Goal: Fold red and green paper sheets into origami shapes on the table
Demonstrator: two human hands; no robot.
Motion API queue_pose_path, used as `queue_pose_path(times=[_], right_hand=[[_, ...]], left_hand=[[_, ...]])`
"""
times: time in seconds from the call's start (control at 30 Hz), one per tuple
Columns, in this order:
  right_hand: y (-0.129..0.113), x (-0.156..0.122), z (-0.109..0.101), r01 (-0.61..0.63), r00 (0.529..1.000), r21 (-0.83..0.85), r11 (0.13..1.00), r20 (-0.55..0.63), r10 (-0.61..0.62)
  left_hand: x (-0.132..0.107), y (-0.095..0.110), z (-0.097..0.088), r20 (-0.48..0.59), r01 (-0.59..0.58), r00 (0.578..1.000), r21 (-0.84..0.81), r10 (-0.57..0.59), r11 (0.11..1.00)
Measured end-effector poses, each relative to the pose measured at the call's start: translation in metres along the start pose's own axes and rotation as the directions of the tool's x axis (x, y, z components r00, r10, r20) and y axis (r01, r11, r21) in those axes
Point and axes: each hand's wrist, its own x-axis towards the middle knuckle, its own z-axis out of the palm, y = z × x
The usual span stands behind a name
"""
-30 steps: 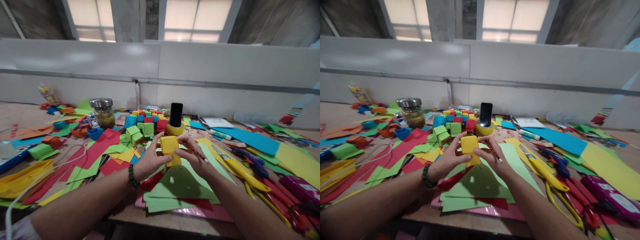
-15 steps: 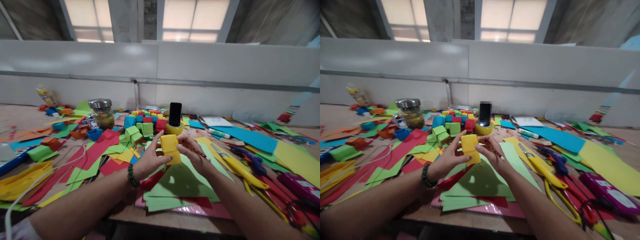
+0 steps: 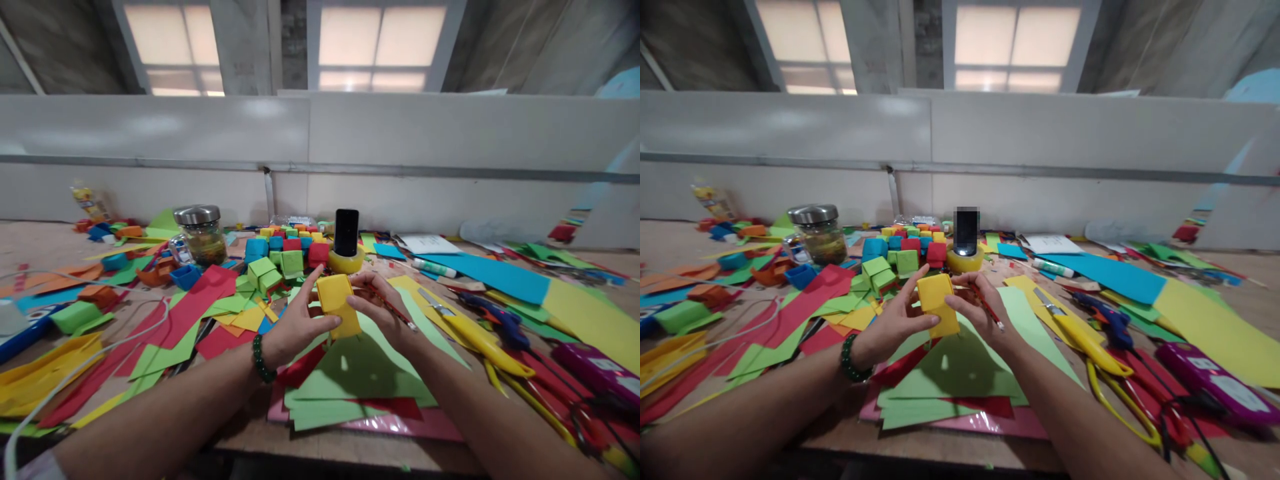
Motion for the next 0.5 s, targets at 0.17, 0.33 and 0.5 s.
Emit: queue_pose_path(times=[0.17,0.33,0.5], right_hand=[[0.004,0.001,-0.008,0.211,0.937,-0.224,0.951,-0.232,-0.262],[-0.007,-0.017,-0.005,0.398,0.814,-0.44,0.805,-0.236,-0.531],[-0.018,-0.028,0.007,0.583,0.774,-0.51,0.632,0.112,-0.624]], left_hand=[[0.001,-0.001,0.001,-0.013,0.025,1.0,-0.026,-0.025,0.999],[0.0,0.0,0.004,-0.042,0.034,0.999,0.001,-0.034,0.999],[-0.001,0.003,0.005,-0.051,0.038,0.998,0.036,-0.036,0.999]])
